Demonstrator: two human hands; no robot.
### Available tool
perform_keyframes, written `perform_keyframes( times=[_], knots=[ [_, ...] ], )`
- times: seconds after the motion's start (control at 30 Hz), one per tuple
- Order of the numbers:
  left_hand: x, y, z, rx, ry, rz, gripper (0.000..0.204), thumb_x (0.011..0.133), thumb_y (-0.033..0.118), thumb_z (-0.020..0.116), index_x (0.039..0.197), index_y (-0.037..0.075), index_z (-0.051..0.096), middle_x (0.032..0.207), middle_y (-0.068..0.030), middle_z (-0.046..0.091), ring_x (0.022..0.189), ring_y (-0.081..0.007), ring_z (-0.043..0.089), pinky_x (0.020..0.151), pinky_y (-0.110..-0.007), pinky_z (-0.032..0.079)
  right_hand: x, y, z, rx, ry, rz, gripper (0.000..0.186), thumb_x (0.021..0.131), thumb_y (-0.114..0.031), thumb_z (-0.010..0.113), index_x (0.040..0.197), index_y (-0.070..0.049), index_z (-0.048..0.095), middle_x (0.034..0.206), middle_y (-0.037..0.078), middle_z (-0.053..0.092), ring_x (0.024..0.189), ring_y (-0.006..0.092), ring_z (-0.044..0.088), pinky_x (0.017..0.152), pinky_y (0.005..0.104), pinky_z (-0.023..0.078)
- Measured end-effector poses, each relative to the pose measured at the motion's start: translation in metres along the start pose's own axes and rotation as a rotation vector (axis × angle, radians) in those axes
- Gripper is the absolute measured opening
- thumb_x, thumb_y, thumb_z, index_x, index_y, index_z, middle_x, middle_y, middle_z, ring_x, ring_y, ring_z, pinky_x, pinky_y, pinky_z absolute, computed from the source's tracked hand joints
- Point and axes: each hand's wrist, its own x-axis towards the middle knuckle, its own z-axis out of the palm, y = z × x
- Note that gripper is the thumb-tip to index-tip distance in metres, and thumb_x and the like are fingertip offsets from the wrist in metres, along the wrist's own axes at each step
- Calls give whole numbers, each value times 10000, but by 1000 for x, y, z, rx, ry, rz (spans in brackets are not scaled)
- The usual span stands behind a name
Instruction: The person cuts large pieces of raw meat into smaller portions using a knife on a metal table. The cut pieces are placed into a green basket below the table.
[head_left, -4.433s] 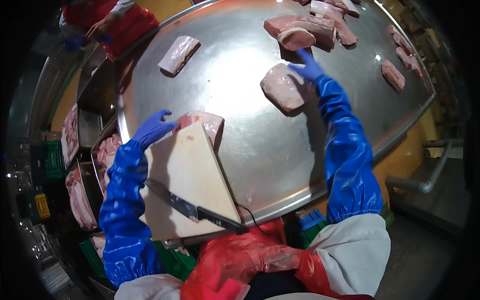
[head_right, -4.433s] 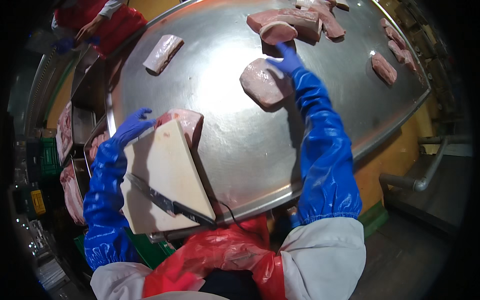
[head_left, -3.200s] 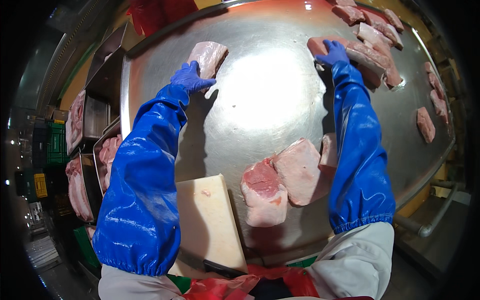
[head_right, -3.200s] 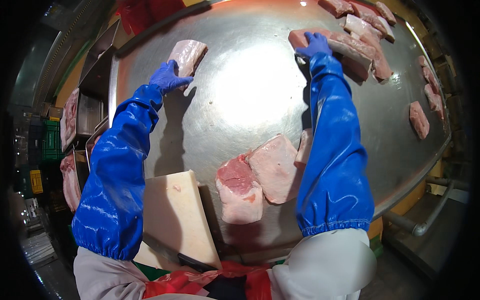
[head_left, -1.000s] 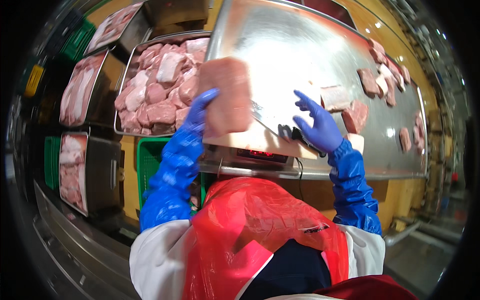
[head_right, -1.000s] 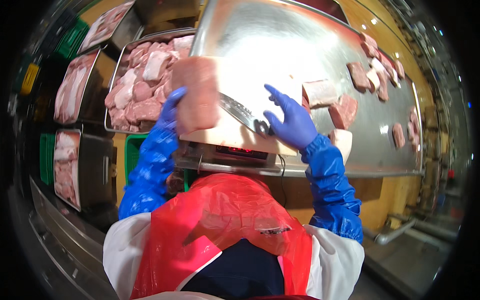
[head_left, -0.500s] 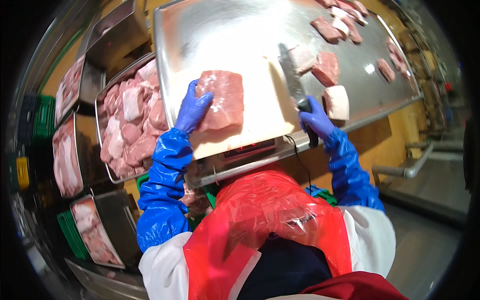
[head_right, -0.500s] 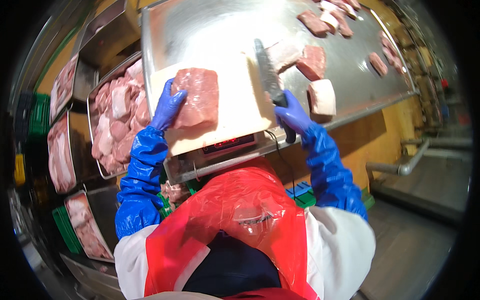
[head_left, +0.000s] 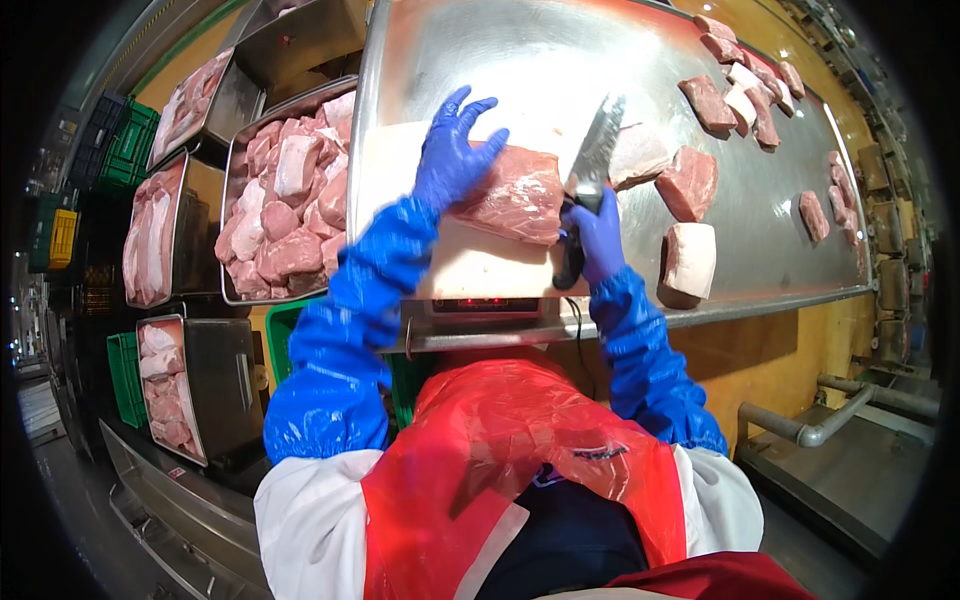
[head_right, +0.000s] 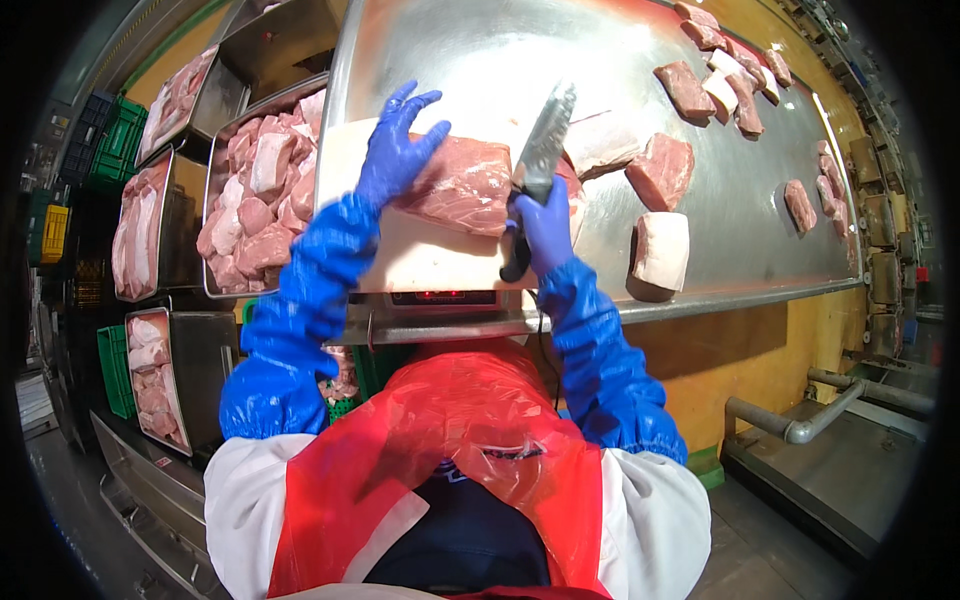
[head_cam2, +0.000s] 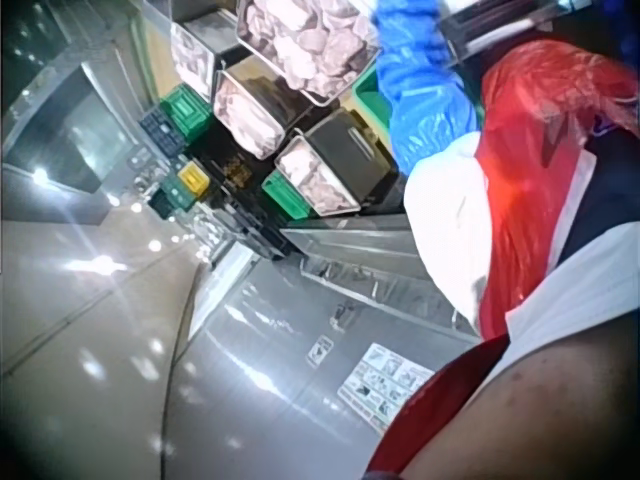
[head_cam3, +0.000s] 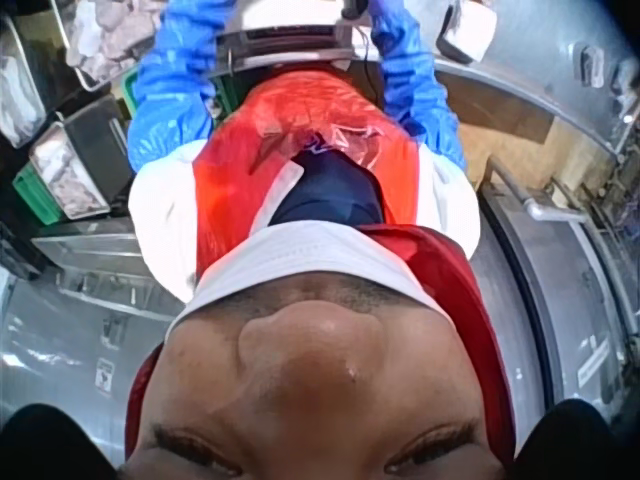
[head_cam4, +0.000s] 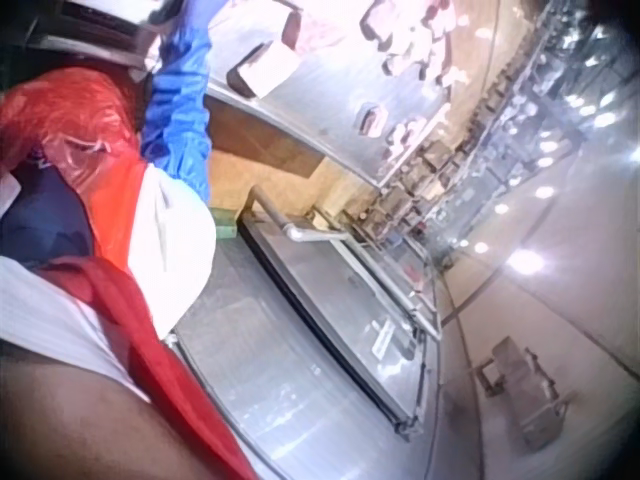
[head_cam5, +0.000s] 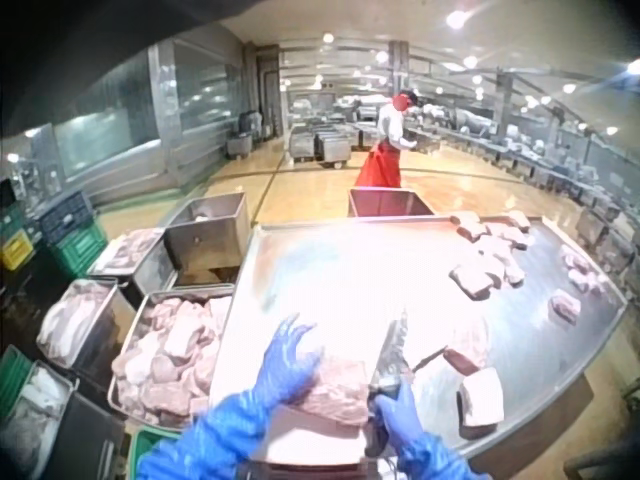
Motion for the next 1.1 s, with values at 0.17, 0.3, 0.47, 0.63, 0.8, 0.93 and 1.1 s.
perform_keyframes(
  times=[0.17, 0.3, 0.47, 0.63, 0.8, 0.93, 1.1],
  knots=[
    [-105, -39, 29, 75, 172, -17, 578, 978, 196, 617, 1511, 70, 432, 1580, -330, 246, 1435, -477, 343, 1185, -473, 309, 59, -10, 34, -417, -80, -187, 335, 808, -70, 605, 1114, 5, 492, 826, 109, 590, 681, 192, 591, 596, 344, 514],
    [-140, -8, 13, 75, 148, -67, 481, 951, 123, 631, 1408, 25, 516, 1440, -268, 441, 1321, -418, 483, 1101, -474, 398, 105, -22, 22, -650, -36, -466, 220, 842, -100, 627, 1024, -7, 546, 737, 72, 587, 532, 200, 585, 482, 366, 505],
    [-161, 6, -50, 52, 398, -2, 220, 835, 42, 728, 1049, 68, 686, 1083, -116, 625, 1004, -298, 628, 889, -404, 520, -28, -35, 16, -455, -433, 43, 244, 996, -258, 647, 1051, -27, 590, 671, 12, 547, 471, 95, 519, 459, 274, 445],
    [-145, 3, -1, 304, 289, 189, 259, 767, 150, 821, 1001, 132, 711, 1031, -86, 635, 978, -303, 612, 839, -441, 480, -7, -17, 46, -786, -557, -140, 386, 984, -175, 643, 1336, -43, 556, 794, 127, 685, 628, 181, 668, 571, 344, 521],
    [-140, -10, 11, 467, 316, 187, 237, 738, 136, 814, 947, 149, 702, 980, -51, 619, 960, -290, 606, 805, -438, 464, 19, -5, 51, -802, -799, -543, 724, 963, -117, 606, 1593, -233, 269, 926, 248, 710, 789, 383, 705, 706, 464, 540],
    [-141, -8, 19, 536, 363, 176, 224, 730, 104, 801, 918, 155, 689, 957, -42, 616, 956, -288, 603, 812, -435, 460, 11, -37, 35, -1231, -896, -329, 743, 959, -127, 612, 1606, -218, 258, 975, 237, 711, 829, 390, 710, 751, 437, 557],
    [-139, -3, 22, 519, 381, 176, 225, 725, 94, 801, 900, 162, 678, 940, -27, 618, 938, -287, 611, 826, -432, 464, -25, -71, -66, -1532, -960, -410, 720, 959, -92, 562, 1600, -261, 280, 836, 197, 676, 714, 381, 664, 652, 476, 539]
  ],
)
